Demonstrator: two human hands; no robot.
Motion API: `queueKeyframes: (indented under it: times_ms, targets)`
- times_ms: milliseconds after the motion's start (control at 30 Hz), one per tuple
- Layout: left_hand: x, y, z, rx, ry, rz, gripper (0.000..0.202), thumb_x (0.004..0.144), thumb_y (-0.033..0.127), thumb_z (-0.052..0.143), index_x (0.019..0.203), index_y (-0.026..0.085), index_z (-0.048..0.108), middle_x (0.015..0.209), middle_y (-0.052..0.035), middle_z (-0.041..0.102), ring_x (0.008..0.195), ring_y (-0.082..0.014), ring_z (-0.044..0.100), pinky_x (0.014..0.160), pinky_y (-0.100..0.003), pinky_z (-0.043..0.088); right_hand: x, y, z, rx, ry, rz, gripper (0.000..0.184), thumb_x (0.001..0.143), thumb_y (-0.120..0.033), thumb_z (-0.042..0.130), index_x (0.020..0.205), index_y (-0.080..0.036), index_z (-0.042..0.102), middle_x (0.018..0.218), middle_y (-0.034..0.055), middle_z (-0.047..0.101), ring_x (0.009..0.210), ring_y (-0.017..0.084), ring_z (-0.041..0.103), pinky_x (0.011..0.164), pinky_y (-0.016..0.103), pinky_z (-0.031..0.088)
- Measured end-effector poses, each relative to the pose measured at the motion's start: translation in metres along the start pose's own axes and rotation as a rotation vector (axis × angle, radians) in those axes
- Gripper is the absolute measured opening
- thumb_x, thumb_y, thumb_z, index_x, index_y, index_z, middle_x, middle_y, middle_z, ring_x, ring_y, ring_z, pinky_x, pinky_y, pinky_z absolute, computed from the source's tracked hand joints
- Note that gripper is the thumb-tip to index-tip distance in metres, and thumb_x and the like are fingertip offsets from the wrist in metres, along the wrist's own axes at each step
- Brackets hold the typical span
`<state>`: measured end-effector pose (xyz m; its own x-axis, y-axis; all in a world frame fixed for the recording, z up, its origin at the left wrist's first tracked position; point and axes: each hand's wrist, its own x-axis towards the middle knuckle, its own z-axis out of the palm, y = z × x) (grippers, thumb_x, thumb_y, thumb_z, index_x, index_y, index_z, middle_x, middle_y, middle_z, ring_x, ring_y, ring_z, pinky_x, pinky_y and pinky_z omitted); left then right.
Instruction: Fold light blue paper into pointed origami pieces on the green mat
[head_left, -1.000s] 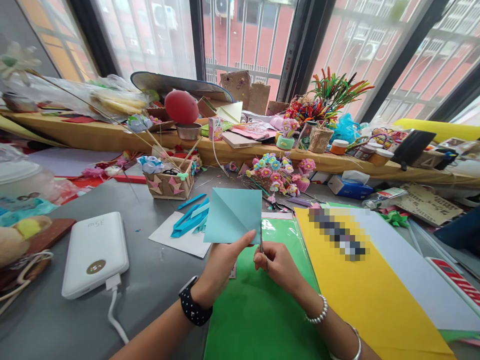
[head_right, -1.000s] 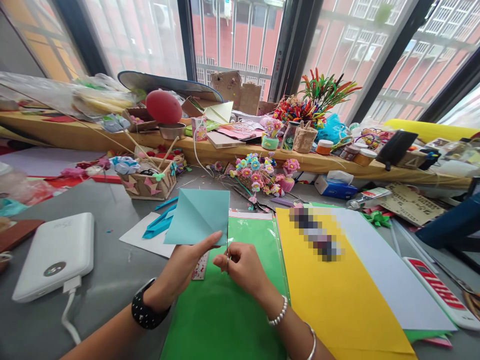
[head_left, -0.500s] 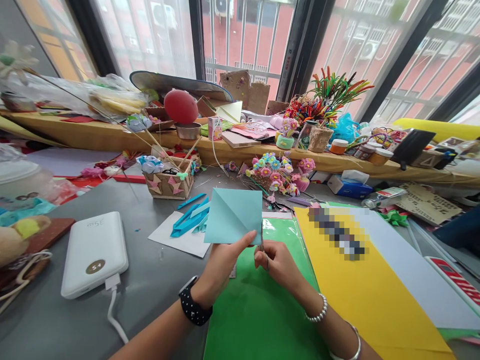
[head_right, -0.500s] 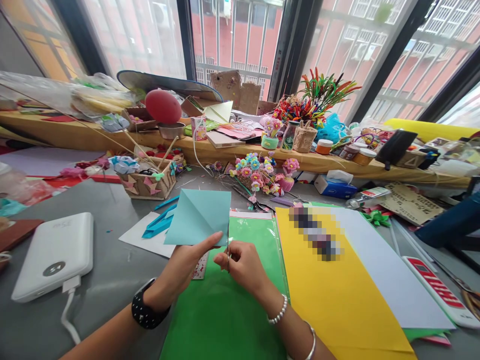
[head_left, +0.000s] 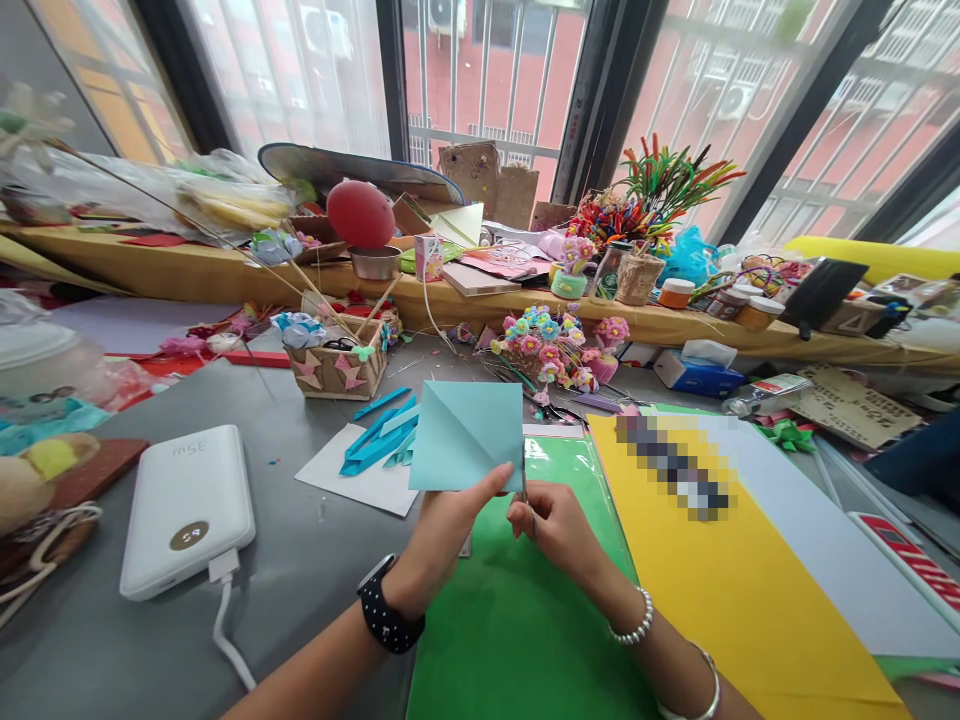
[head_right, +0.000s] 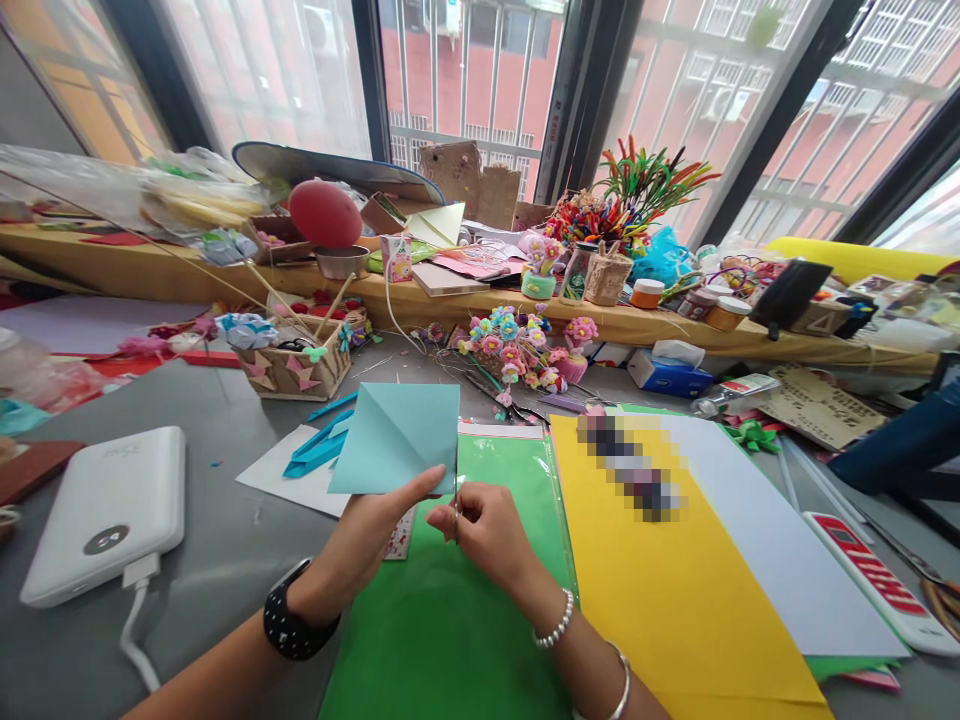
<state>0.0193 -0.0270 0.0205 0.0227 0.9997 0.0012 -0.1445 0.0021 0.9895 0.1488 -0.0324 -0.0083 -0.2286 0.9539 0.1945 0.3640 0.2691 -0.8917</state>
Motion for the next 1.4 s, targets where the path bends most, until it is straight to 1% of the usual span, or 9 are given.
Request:
queueKeyframes:
  times_ms: [267,400,667,833,933,1000,1133,1267,1400]
  targets:
    - [0.0005,-0.0007,-0.0011,0.038,-0.027,0.036,0.032,0.067,0.03,0.06,0.095,0.016,0.058,0.091,-0.0043,0.066,0.102,-0.0212,0.051,0.089,-0.031,0.037,0.0004,-0.0006,-0.0023,0.004,-0.003,-0.014,0.059,0.066,-0.069,0.037,0.043,-0.016,0.043,0.042,-0.0027,0.039,0.041,0.008,0.035,0.042,0.022,0.026]
    - [0.0002,-0.0004,-0.0008,0.056,-0.035,0.047,0.032,0.068,0.03,0.06,0.097,0.017,0.058,0.089,-0.0036,0.066,0.107,-0.0202,0.047,0.092,-0.03,0.035,0.0011,-0.0013,-0.0046,-0.006,-0.009,-0.038,0.059,0.066,-0.07,0.035,0.043,-0.016,0.043,0.043,-0.0022,0.041,0.043,0.008,0.036,0.043,0.022,0.027]
    - [0.0012,-0.0021,-0.0014,0.075,-0.02,0.061,0.031,0.068,0.03,0.061,0.095,0.017,0.058,0.093,-0.0034,0.066,0.104,-0.0201,0.05,0.09,-0.028,0.037,0.0006,-0.0014,-0.0047,0.003,0.009,-0.008,0.057,0.066,-0.068,0.039,0.042,-0.016,0.043,0.042,-0.0024,0.04,0.042,0.008,0.036,0.043,0.022,0.027]
    - [0.0005,-0.0005,-0.0017,0.076,-0.036,0.008,0.032,0.066,0.031,0.061,0.094,0.015,0.058,0.099,-0.0045,0.064,0.103,-0.021,0.051,0.089,-0.03,0.038,0.0005,-0.0013,-0.0052,0.02,-0.002,-0.018,0.058,0.066,-0.068,0.038,0.042,-0.016,0.043,0.042,-0.003,0.039,0.041,0.007,0.035,0.042,0.021,0.026]
    - [0.0,0.0002,-0.0013,0.086,-0.034,0.021,0.032,0.067,0.031,0.061,0.095,0.015,0.058,0.1,-0.0046,0.063,0.099,-0.0205,0.054,0.088,-0.03,0.038,0.0007,-0.001,-0.0056,0.01,0.02,-0.006,0.057,0.066,-0.067,0.041,0.042,-0.016,0.042,0.041,-0.003,0.039,0.041,0.007,0.035,0.042,0.021,0.026]
    - [-0.0002,0.0004,-0.0007,0.088,-0.029,0.029,0.033,0.067,0.03,0.06,0.097,0.016,0.058,0.1,-0.0043,0.063,0.1,-0.0204,0.053,0.089,-0.029,0.038,0.0009,-0.0009,-0.0059,0.016,0.02,-0.002,0.056,0.066,-0.067,0.041,0.041,-0.016,0.042,0.041,-0.0029,0.039,0.041,0.008,0.035,0.042,0.021,0.025]
    - [-0.0003,0.0009,0.0003,0.093,-0.031,0.016,0.035,0.067,0.029,0.061,0.099,0.016,0.057,0.098,-0.0038,0.064,0.105,-0.0208,0.05,0.091,-0.03,0.036,0.001,-0.0009,-0.0064,0.026,0.019,-0.001,0.057,0.065,-0.068,0.04,0.041,-0.017,0.041,0.04,-0.0029,0.038,0.04,0.008,0.034,0.041,0.021,0.024]
    - [-0.0002,0.001,0.0,0.09,-0.036,0.027,0.037,0.067,0.031,0.061,0.1,0.016,0.057,0.095,-0.0041,0.065,0.099,-0.0209,0.054,0.089,-0.031,0.038,0.0008,-0.0009,-0.0059,0.011,0.044,0.001,0.056,0.064,-0.068,0.042,0.041,-0.017,0.04,0.04,-0.003,0.039,0.04,0.008,0.034,0.041,0.021,0.025]
    - [-0.0011,0.0022,0.0001,0.087,-0.029,-0.014,0.037,0.064,0.031,0.063,0.097,0.015,0.059,0.089,-0.0043,0.067,0.095,-0.0221,0.056,0.086,-0.031,0.04,0.0007,-0.0013,-0.0053,0.013,0.037,-0.014,0.059,0.065,-0.07,0.037,0.041,-0.016,0.043,0.04,-0.0028,0.039,0.04,0.008,0.034,0.042,0.021,0.026]
